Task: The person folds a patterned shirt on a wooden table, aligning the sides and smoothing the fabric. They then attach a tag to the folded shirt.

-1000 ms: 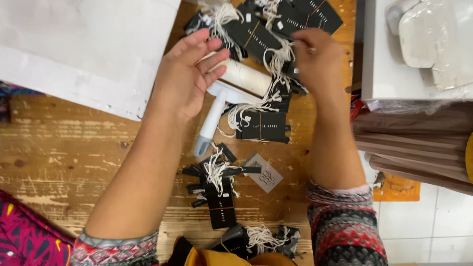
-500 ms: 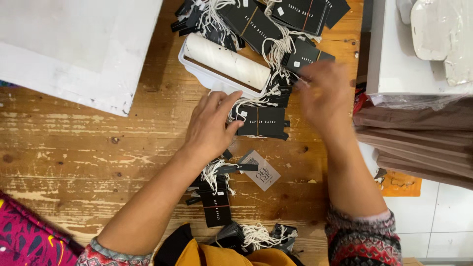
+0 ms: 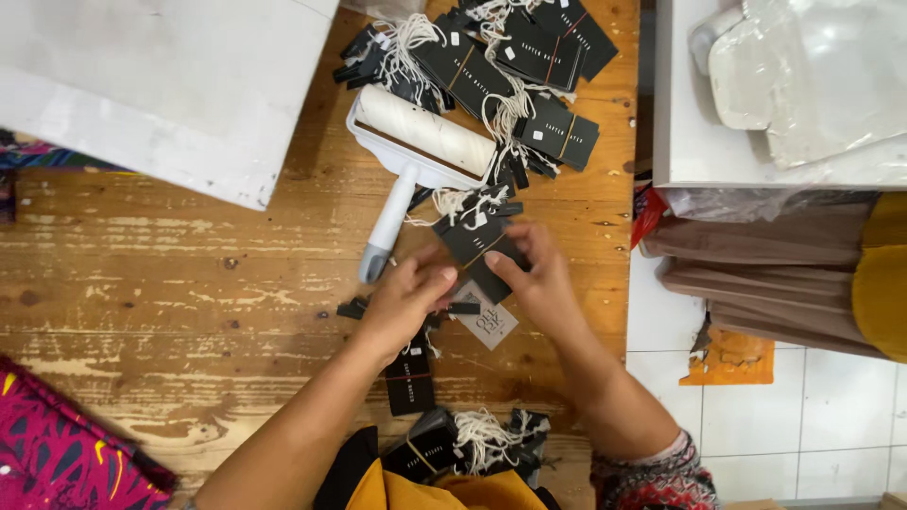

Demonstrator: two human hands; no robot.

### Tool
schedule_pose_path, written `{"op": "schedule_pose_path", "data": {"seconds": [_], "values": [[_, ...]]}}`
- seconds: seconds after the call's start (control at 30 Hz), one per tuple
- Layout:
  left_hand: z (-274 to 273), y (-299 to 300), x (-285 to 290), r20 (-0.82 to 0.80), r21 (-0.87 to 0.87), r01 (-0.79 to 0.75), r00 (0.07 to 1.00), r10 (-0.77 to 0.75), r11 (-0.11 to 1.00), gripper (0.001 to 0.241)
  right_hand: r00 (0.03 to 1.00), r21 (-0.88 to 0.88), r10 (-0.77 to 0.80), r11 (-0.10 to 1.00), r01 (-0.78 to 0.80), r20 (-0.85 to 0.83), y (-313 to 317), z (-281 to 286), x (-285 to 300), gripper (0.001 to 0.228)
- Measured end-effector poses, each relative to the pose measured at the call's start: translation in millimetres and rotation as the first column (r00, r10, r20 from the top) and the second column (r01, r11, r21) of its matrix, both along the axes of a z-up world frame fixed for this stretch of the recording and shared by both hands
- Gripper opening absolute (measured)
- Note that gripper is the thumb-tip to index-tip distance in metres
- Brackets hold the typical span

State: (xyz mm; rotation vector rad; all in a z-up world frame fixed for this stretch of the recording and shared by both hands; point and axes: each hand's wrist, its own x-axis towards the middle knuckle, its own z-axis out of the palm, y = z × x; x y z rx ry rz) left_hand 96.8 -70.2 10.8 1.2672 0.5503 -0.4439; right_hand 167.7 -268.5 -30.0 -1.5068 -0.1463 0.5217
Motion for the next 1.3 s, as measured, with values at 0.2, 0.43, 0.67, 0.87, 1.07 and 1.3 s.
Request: {"op": "schedule_pose_path", "data": {"seconds": [0.2, 0.43, 0.67, 0.87, 1.07, 1.3], "values": [[46, -23, -14, 0.126, -0.242, -0.222, 0.958, 0.257, 0.945, 0.046, 0.996, -0.042, -0.077, 0.996, 0.078, 0.037, -13, 38, -47, 0.025], [103, -18, -57, 0.049, -0.262, -0.040, 0.997, 0.055, 0.964, 0.037, 0.984, 0.387, -0.058, 0.922, -0.013, 0.170, -9, 113, -74, 0.057], [148, 15, -122, 0.510, 0.743, -0.188, 0.780, -0.362, 0.643, 0.033, 0.785, 0.354, -0.167, 0.932, -0.072, 0.597, -27, 130, -121, 0.039], [170, -17, -157, -0.130, -0.153, 0.209, 0.965, -0.230, 0.966, 0.056, 0.452, 0.286, -0.402, 0.908, 0.306, 0.796, -1, 140, -188, 0.039], [159, -19, -169, 0.255, -0.603, -0.011, 0.945, 0.205, 0.798, 0.063, 0.423, -0.033, -0.120, 0.941, 0.337, 0.898, 6, 201, -266, 0.029], [166, 13, -186, 0.509, -0.564, 0.232, 0.853, 0.113, 0.792, 0.065, 0.449, -0.123, -0.059, 0.923, 0.366, 0.892, 19, 262, -287, 0.027]]}}
